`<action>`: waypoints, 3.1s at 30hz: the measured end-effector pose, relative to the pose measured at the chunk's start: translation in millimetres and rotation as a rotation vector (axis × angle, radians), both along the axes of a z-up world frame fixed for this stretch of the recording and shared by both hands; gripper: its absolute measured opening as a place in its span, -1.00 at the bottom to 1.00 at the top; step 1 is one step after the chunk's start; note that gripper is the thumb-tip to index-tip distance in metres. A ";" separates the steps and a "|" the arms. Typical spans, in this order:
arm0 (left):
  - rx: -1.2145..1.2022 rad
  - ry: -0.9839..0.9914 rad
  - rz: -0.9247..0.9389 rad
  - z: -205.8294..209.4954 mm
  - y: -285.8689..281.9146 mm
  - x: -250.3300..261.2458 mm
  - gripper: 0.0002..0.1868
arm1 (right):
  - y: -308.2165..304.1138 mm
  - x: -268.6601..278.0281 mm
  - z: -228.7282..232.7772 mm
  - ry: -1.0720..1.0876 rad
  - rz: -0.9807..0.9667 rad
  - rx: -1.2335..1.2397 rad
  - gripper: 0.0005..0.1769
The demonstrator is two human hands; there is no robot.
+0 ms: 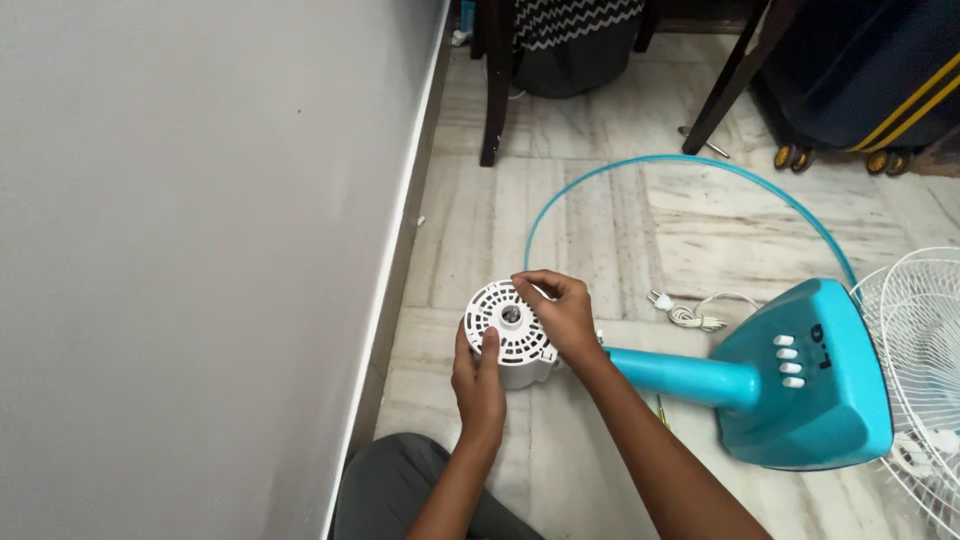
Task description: The person sits on the floor and attaches a white fan motor housing to the base of a teal fan stand. They use a yellow screwdriver to tighten screws into the housing to secure it to the stand.
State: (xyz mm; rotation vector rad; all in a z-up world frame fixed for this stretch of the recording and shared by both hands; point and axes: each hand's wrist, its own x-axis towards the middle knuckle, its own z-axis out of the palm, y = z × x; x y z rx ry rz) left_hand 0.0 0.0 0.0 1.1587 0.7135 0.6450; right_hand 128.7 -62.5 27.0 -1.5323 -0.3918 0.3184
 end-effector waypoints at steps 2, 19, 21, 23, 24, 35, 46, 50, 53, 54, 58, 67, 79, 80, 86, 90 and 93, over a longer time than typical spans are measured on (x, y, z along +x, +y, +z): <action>-0.005 0.007 0.024 3.8 0.4 0.7 -0.41 | 0.4 0.4 -0.7 -0.005 -0.006 -0.008 -0.78; 0.091 -0.084 -0.076 6.1 -1.8 2.0 -0.26 | -5.1 16.2 -13.2 0.137 0.096 -0.007 -0.72; 0.202 -0.033 -0.114 6.7 -4.3 1.1 -0.13 | -6.9 15.5 -8.4 0.185 0.130 0.037 -0.68; 0.207 -0.060 -0.100 7.6 -3.8 2.9 -0.08 | -13.1 6.8 -2.9 0.010 -0.004 -0.037 -0.66; 0.209 -0.076 -0.096 7.9 -3.9 4.3 -0.05 | -17.9 1.5 0.2 -0.078 -0.074 -0.074 -0.65; 0.150 -0.082 -0.110 4.7 -6.4 4.5 0.03 | -68.2 -44.8 -7.4 -0.050 0.060 -0.083 -0.26; 0.201 -0.039 -0.087 8.4 -12.8 5.1 0.02 | -69.6 -36.6 -21.7 -0.083 0.042 -0.117 -0.40; 0.159 -0.055 -0.091 8.3 -11.0 2.6 0.00 | -64.5 -25.4 -22.0 0.043 -0.008 -0.276 -0.49; 0.162 -0.030 -0.081 11.9 -9.8 3.8 0.01 | -63.8 -14.9 -13.7 0.190 0.095 -0.233 -0.50; 0.167 -0.017 -0.075 13.6 -9.6 4.9 0.02 | -64.0 -11.9 -10.2 0.245 0.147 -0.190 -0.50; 0.106 -0.005 -0.079 19.7 -11.2 4.5 -0.01 | -68.4 -1.0 1.5 0.349 0.170 -0.300 -0.56; 0.076 0.014 -0.077 30.1 -13.7 7.3 0.01 | -59.5 2.5 19.1 0.448 0.120 -0.381 -0.68; 0.072 0.036 -0.073 32.9 -17.1 7.2 0.02 | -58.7 3.1 26.2 0.497 0.078 -0.298 -0.67; 0.080 0.038 -0.071 32.2 -16.9 7.0 0.02 | -58.5 3.4 25.2 0.508 0.070 -0.302 -0.68; 0.118 0.043 -0.062 31.5 -17.1 9.9 0.02 | -56.6 7.2 26.6 0.555 0.033 -0.313 -0.68; 0.080 0.110 -0.084 31.0 -16.9 8.0 0.04 | -55.3 9.5 25.7 0.622 -0.007 -0.290 -0.68; 0.133 0.026 -0.077 29.9 -15.7 9.1 0.03 | -54.6 11.5 25.0 0.608 -0.007 -0.291 -0.66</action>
